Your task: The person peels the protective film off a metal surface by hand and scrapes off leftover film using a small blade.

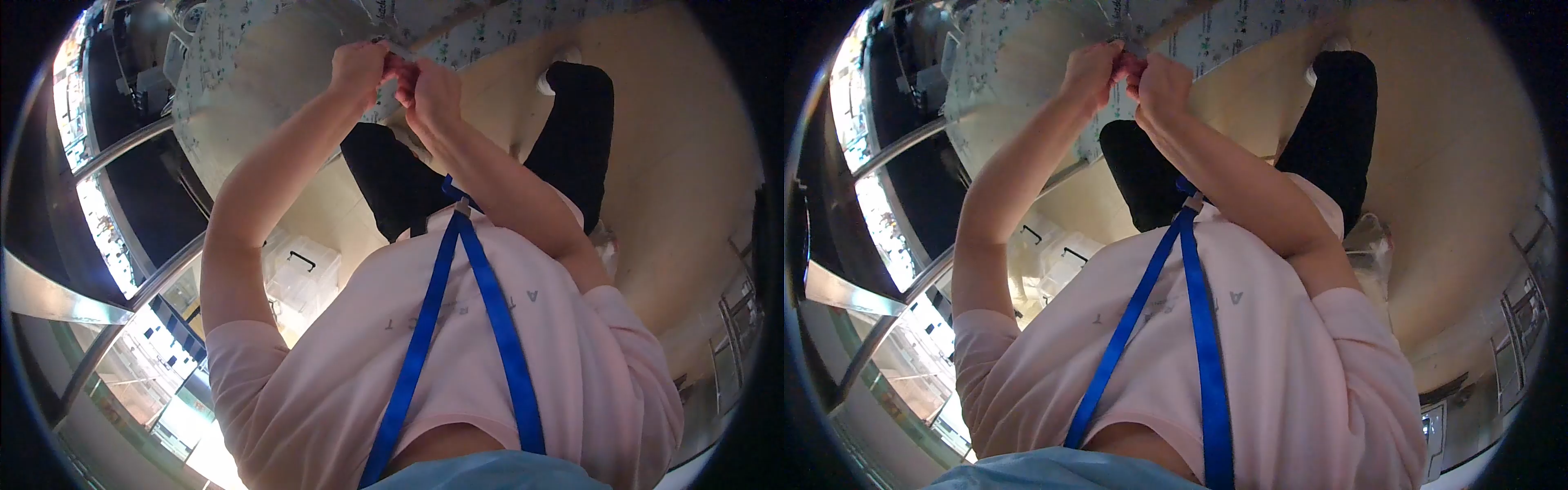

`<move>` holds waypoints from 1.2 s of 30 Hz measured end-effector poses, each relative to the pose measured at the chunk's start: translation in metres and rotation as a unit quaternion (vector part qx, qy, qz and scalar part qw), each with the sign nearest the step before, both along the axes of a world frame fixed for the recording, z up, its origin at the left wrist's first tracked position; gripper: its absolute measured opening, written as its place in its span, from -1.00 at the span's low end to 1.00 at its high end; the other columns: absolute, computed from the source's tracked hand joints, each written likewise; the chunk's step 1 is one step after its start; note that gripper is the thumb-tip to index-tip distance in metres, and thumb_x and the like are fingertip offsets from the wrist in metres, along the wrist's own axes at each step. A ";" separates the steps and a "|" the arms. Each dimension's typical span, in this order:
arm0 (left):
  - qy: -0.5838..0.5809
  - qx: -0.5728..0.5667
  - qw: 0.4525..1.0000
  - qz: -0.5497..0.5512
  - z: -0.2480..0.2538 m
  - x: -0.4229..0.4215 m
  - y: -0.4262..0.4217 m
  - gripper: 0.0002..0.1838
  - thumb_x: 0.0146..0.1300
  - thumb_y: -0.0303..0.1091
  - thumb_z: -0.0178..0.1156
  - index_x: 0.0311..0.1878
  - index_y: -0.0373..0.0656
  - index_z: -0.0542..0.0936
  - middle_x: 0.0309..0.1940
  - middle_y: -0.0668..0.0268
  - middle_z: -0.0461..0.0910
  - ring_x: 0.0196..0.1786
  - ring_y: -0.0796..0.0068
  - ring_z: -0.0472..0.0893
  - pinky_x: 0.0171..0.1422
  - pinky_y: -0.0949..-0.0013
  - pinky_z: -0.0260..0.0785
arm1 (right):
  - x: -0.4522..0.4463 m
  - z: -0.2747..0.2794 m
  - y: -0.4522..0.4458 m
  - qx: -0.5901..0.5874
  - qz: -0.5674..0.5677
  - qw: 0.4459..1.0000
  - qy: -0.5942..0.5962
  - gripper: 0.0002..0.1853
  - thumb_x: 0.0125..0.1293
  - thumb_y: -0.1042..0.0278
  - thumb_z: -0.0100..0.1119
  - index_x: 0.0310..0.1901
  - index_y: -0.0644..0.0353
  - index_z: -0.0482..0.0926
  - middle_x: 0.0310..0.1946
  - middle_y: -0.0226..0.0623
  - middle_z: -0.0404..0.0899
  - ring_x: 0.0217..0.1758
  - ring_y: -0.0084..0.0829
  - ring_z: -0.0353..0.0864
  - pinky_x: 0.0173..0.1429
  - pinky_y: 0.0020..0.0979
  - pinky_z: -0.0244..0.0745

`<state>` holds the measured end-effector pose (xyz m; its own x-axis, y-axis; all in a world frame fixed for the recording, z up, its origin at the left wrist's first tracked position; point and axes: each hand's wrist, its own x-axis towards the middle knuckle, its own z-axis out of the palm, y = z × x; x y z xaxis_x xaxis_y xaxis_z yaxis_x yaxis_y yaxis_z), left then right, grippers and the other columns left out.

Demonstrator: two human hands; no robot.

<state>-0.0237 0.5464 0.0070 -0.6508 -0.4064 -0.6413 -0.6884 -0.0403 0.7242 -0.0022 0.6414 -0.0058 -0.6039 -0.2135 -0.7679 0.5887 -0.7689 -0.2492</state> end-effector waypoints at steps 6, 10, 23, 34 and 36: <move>0.022 0.006 0.999 0.031 0.005 0.000 0.005 -0.87 0.08 -0.48 0.03 -0.52 -0.34 0.43 -0.64 0.19 0.49 -0.68 0.52 0.44 -0.66 0.53 0.22 | -0.003 -0.002 -0.002 0.014 0.002 1.000 -0.011 -0.80 0.07 0.47 -0.16 -0.66 0.27 0.31 -0.75 -0.29 0.37 -0.77 -0.55 0.27 -0.72 -0.55 0.14; 0.042 0.027 0.999 0.021 0.002 0.001 0.002 -0.87 0.09 -0.48 0.02 -0.49 -0.36 0.42 -0.63 0.16 0.50 -0.67 0.48 0.47 -0.64 0.53 0.28 | -0.003 -0.006 -0.003 0.038 0.013 0.999 0.015 -0.78 0.07 0.44 -0.14 -0.68 0.28 0.34 -0.78 -0.31 0.36 -0.79 -0.54 0.29 -0.74 -0.53 0.15; 0.038 0.018 0.999 0.033 0.005 -0.009 0.011 -0.81 0.16 -0.47 -0.07 -0.50 -0.39 0.41 -0.59 0.09 0.50 -0.68 0.44 0.43 -0.66 0.50 0.18 | -0.013 -0.015 -0.003 0.123 0.051 0.987 0.087 -0.79 0.10 0.44 -0.14 -0.64 0.30 0.36 -0.73 -0.29 0.38 -0.75 -0.56 0.24 -0.71 -0.55 0.12; 0.039 0.004 0.997 0.059 0.006 -0.018 0.013 -0.85 0.13 -0.52 -0.04 -0.52 -0.38 0.38 -0.58 0.02 0.50 -0.66 0.38 0.50 -0.72 0.54 0.25 | -0.019 -0.008 -0.005 0.130 0.024 0.989 0.072 -0.74 0.14 0.39 -0.10 -0.63 0.34 0.39 -0.75 -0.30 0.39 -0.77 -0.56 0.27 -0.72 -0.54 0.17; 0.038 0.003 0.997 0.066 0.004 -0.019 0.012 -0.85 0.12 -0.52 -0.03 -0.52 -0.39 0.38 -0.58 0.02 0.50 -0.64 0.37 0.51 -0.71 0.54 0.28 | -0.019 -0.009 -0.006 0.137 0.021 0.988 0.072 -0.73 0.14 0.38 -0.10 -0.63 0.36 0.40 -0.77 -0.29 0.39 -0.79 -0.55 0.28 -0.72 -0.53 0.19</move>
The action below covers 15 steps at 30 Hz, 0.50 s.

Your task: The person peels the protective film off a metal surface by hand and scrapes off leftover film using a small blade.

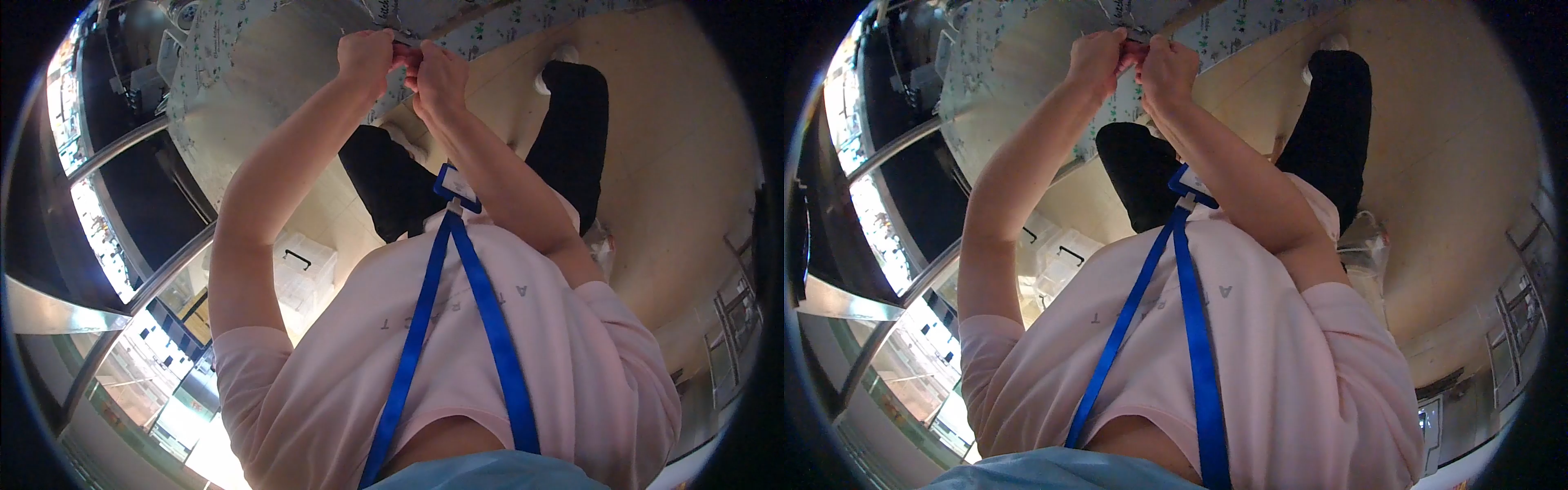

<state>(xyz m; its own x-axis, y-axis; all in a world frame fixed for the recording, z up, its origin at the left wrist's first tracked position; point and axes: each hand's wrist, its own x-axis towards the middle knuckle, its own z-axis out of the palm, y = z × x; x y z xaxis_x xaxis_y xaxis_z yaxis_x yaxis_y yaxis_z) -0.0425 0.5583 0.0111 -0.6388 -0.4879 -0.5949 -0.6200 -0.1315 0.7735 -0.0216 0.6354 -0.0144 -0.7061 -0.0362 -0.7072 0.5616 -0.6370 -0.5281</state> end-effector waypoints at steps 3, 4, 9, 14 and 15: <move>0.003 0.006 1.000 0.007 0.000 -0.001 0.001 -0.85 0.12 -0.52 -0.03 -0.52 -0.40 0.39 -0.58 0.03 0.51 -0.63 0.35 0.53 -0.69 0.52 0.31 | -0.001 0.001 0.001 0.003 0.003 1.000 0.005 -0.74 0.14 0.39 -0.10 -0.63 0.36 0.40 -0.77 -0.29 0.39 -0.78 -0.55 0.29 -0.72 -0.53 0.21; 0.005 0.009 1.000 0.009 0.001 -0.001 0.001 -0.85 0.12 -0.53 -0.03 -0.52 -0.40 0.40 -0.58 0.03 0.51 -0.62 0.35 0.53 -0.68 0.52 0.32 | -0.002 0.004 0.001 0.010 0.006 1.000 0.006 -0.74 0.14 0.40 -0.11 -0.63 0.36 0.40 -0.77 -0.29 0.39 -0.78 -0.55 0.29 -0.72 -0.53 0.21; 0.018 0.008 1.000 0.018 -0.001 -0.001 0.002 -0.86 0.11 -0.54 -0.03 -0.50 -0.43 0.40 -0.57 0.02 0.50 -0.62 0.31 0.53 -0.68 0.49 0.33 | -0.001 0.006 0.005 0.008 0.025 1.000 0.009 -0.79 0.11 0.40 -0.07 -0.57 0.35 0.40 -0.70 -0.29 0.42 -0.72 -0.58 0.29 -0.68 -0.57 0.16; 0.023 -0.010 0.999 0.020 -0.020 -0.001 -0.007 -0.85 0.11 -0.52 -0.05 -0.49 -0.43 0.41 -0.55 0.00 0.50 -0.62 0.28 0.53 -0.68 0.47 0.31 | -0.005 -0.005 0.007 0.016 0.056 0.998 0.037 -0.80 0.12 0.40 -0.08 -0.55 0.37 0.40 -0.70 -0.29 0.41 -0.72 -0.58 0.28 -0.68 -0.55 0.15; 0.018 -0.014 1.000 0.018 -0.021 -0.002 -0.007 -0.84 0.12 -0.52 -0.05 -0.49 -0.43 0.41 -0.54 0.01 0.50 -0.62 0.28 0.52 -0.68 0.47 0.30 | -0.006 -0.006 0.007 0.014 0.063 0.997 0.038 -0.79 0.13 0.40 -0.08 -0.55 0.36 0.39 -0.70 -0.30 0.41 -0.72 -0.58 0.28 -0.68 -0.54 0.14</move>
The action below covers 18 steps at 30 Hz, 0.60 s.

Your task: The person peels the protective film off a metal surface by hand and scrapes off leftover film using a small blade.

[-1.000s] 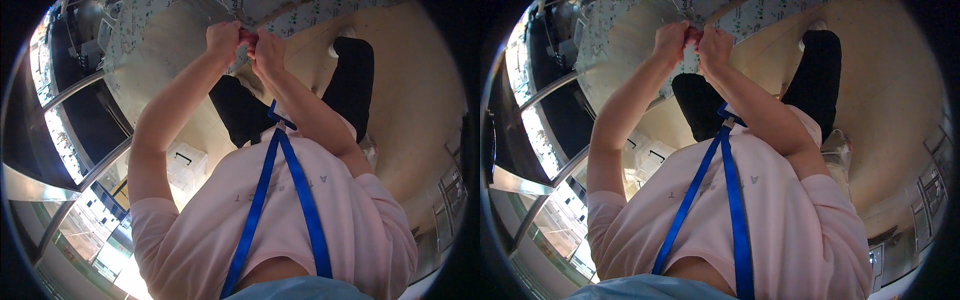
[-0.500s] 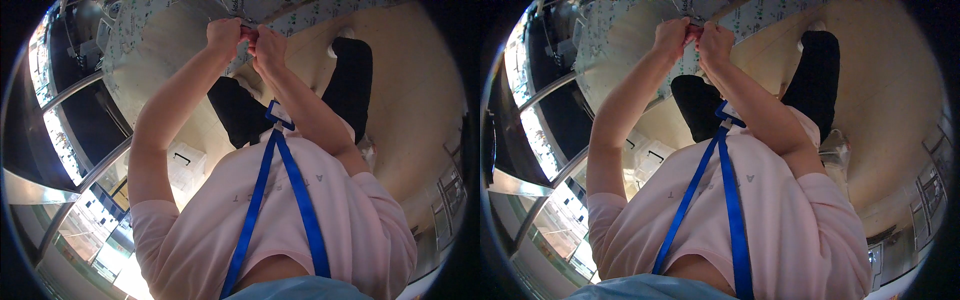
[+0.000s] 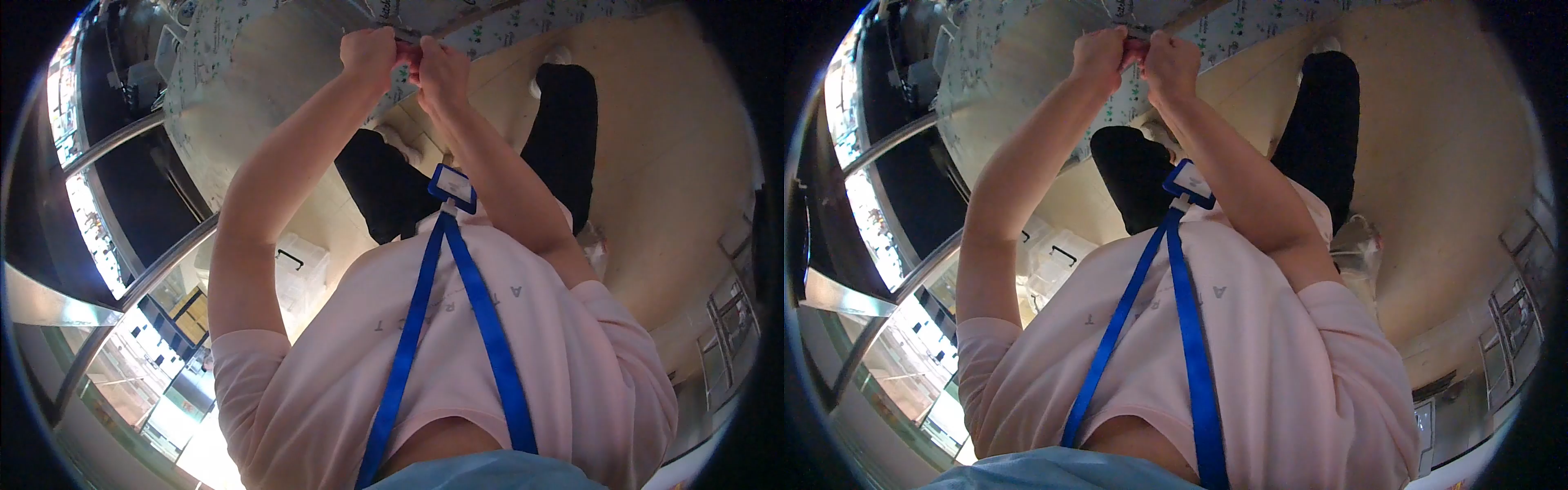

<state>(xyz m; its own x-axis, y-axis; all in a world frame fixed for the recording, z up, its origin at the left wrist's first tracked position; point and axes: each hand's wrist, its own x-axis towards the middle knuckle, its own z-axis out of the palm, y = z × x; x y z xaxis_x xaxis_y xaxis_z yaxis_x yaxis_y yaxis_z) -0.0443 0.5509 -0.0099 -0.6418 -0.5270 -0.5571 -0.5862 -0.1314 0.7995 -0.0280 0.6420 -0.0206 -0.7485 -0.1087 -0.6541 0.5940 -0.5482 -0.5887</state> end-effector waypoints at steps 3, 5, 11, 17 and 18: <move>-0.026 -0.068 0.997 -0.035 -0.004 -0.002 -0.003 -0.85 0.12 -0.50 -0.04 -0.49 -0.41 0.41 -0.54 0.04 0.50 -0.62 0.32 0.51 -0.68 0.48 0.29 | -0.004 -0.004 0.001 -0.001 0.016 1.000 0.004 -0.79 0.14 0.39 -0.08 -0.54 0.35 0.39 -0.70 -0.31 0.40 -0.72 -0.58 0.27 -0.67 -0.54 0.13; -0.017 -0.035 0.999 -0.031 0.002 0.003 -0.002 -0.85 0.12 -0.50 -0.03 -0.48 -0.40 0.42 -0.55 0.07 0.50 -0.61 0.35 0.51 -0.68 0.49 0.29 | -0.003 -0.002 0.004 0.009 0.024 1.000 0.010 -0.78 0.15 0.37 -0.08 -0.54 0.34 0.39 -0.70 -0.31 0.39 -0.71 -0.57 0.27 -0.66 -0.53 0.12; 0.009 0.077 0.997 0.012 0.016 0.020 -0.011 -0.87 0.10 -0.48 -0.02 -0.45 -0.37 0.44 -0.54 0.12 0.50 -0.56 0.40 0.52 -0.64 0.51 0.33 | 0.014 0.012 0.007 -0.062 0.060 0.996 0.032 -0.78 0.16 0.42 -0.12 -0.60 0.30 0.35 -0.73 -0.27 0.32 -0.75 -0.50 0.23 -0.70 -0.48 0.08; -0.047 0.007 0.997 -0.056 0.009 0.032 -0.032 -0.85 0.07 -0.39 0.03 -0.50 -0.26 0.49 -0.64 0.24 0.51 -0.66 0.48 0.46 -0.67 0.46 0.26 | 0.021 0.003 -0.011 -0.103 0.043 0.992 -0.053 -0.78 0.12 0.47 -0.12 -0.65 0.29 0.27 -0.77 -0.26 0.27 -0.82 -0.48 0.17 -0.79 -0.46 -0.08; -0.038 0.020 0.998 -0.048 0.010 0.028 -0.030 -0.87 0.07 -0.45 0.03 -0.49 -0.32 0.47 -0.61 0.19 0.50 -0.63 0.45 0.48 -0.65 0.50 0.30 | 0.018 0.002 -0.012 -0.102 0.036 0.993 -0.052 -0.79 0.12 0.47 -0.12 -0.65 0.30 0.27 -0.77 -0.26 0.26 -0.82 -0.48 0.17 -0.79 -0.46 -0.07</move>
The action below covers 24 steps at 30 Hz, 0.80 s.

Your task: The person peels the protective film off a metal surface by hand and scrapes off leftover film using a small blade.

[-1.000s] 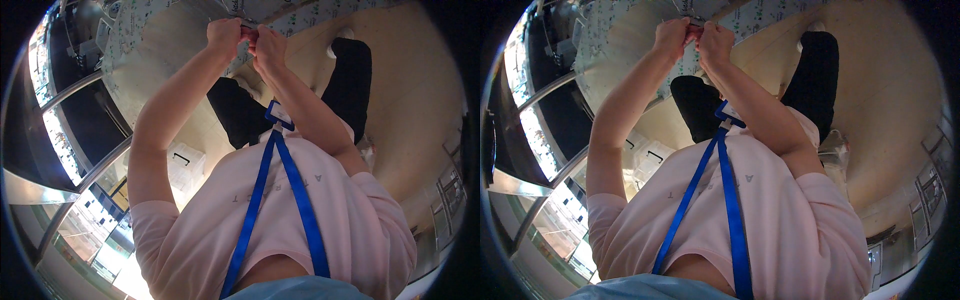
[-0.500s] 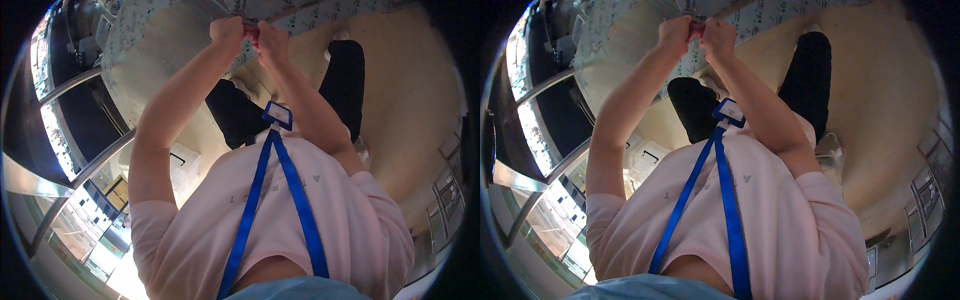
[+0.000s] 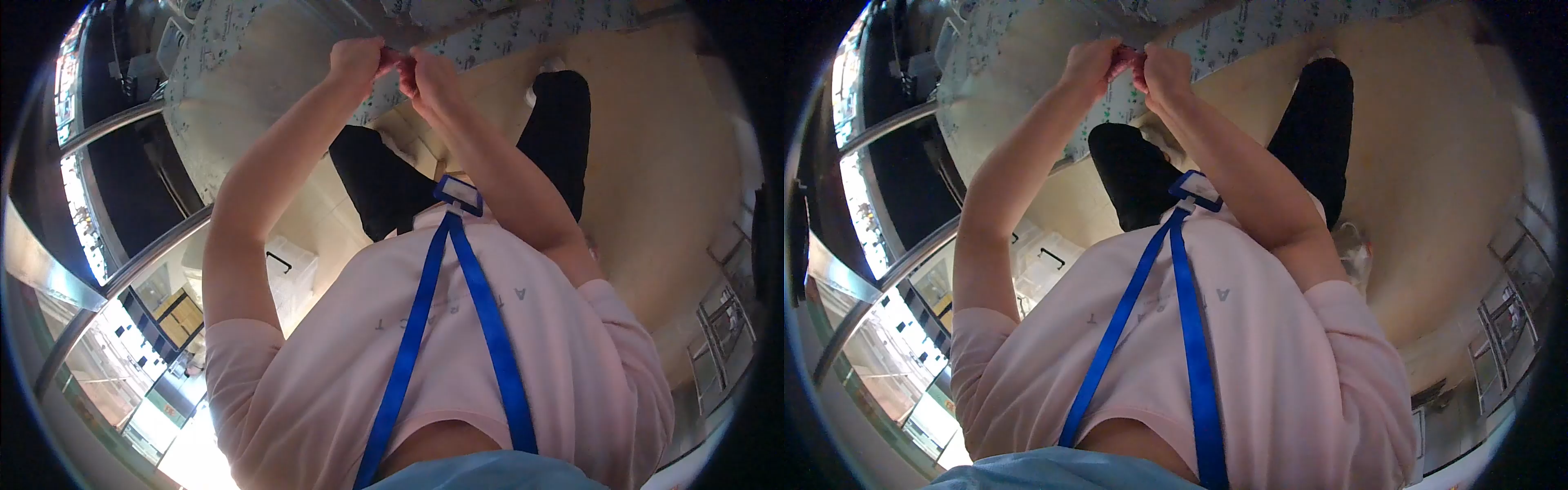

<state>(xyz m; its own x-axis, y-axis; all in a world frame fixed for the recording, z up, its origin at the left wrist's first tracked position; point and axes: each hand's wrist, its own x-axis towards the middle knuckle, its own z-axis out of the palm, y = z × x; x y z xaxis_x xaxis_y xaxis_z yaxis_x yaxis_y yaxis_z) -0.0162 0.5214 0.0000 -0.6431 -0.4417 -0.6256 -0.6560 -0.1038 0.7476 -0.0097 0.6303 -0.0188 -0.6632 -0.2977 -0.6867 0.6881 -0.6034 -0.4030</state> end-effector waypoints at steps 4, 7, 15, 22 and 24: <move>-0.021 -0.026 0.999 -0.032 0.002 -0.016 0.003 -0.88 0.07 -0.50 0.04 -0.50 -0.37 0.45 -0.61 0.14 0.49 -0.62 0.42 0.50 -0.66 0.54 0.28 | -0.007 0.006 0.001 -0.013 -0.038 0.999 -0.016 -0.81 0.10 0.49 -0.12 -0.64 0.31 0.27 -0.77 -0.27 0.26 -0.81 -0.49 0.18 -0.79 -0.48 -0.06; -0.005 0.018 0.998 0.056 0.004 -0.022 0.013 -0.86 0.08 -0.49 0.04 -0.52 -0.37 0.45 -0.63 0.14 0.48 -0.65 0.44 0.47 -0.69 0.53 0.21 | -0.010 0.013 0.000 -0.015 -0.053 0.998 -0.041 -0.82 0.14 0.48 -0.14 -0.57 0.32 0.31 -0.71 -0.27 0.32 -0.77 -0.52 0.20 -0.74 -0.51 0.05; -0.016 -0.074 0.995 -0.063 -0.007 -0.030 0.004 -0.81 0.10 -0.47 0.02 -0.59 -0.33 0.46 -0.69 0.21 0.46 -0.69 0.47 0.42 -0.67 0.48 0.20 | -0.011 0.012 -0.008 0.024 -0.076 0.996 -0.036 -0.81 0.17 0.46 -0.15 -0.55 0.34 0.34 -0.68 -0.25 0.35 -0.74 -0.54 0.21 -0.71 -0.53 0.08; 0.004 -0.090 0.994 -0.056 -0.024 -0.032 -0.006 -0.81 0.11 -0.44 0.01 -0.57 -0.30 0.48 -0.68 0.24 0.46 -0.70 0.50 0.40 -0.68 0.47 0.18 | -0.012 0.007 0.003 0.003 -0.032 0.999 0.017 -0.79 0.20 0.44 -0.19 -0.53 0.35 0.34 -0.70 -0.27 0.33 -0.75 -0.52 0.18 -0.72 -0.51 0.01; 0.043 -0.106 0.986 -0.123 -0.036 -0.026 -0.009 -0.83 0.12 -0.45 0.00 -0.53 -0.30 0.48 -0.66 0.23 0.47 -0.69 0.50 0.41 -0.68 0.46 0.19 | -0.015 0.005 0.008 -0.003 -0.020 0.999 0.030 -0.78 0.20 0.44 -0.20 -0.54 0.34 0.34 -0.70 -0.27 0.32 -0.75 -0.52 0.17 -0.72 -0.51 0.02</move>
<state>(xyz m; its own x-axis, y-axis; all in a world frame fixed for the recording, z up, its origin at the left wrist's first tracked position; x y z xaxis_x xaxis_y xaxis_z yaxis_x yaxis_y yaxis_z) -0.0418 0.5120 -0.0359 -0.7936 -0.3808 -0.4745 -0.5750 0.2147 0.7894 -0.0243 0.6388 -0.0141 -0.7137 -0.2744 -0.6444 0.6391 -0.6317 -0.4388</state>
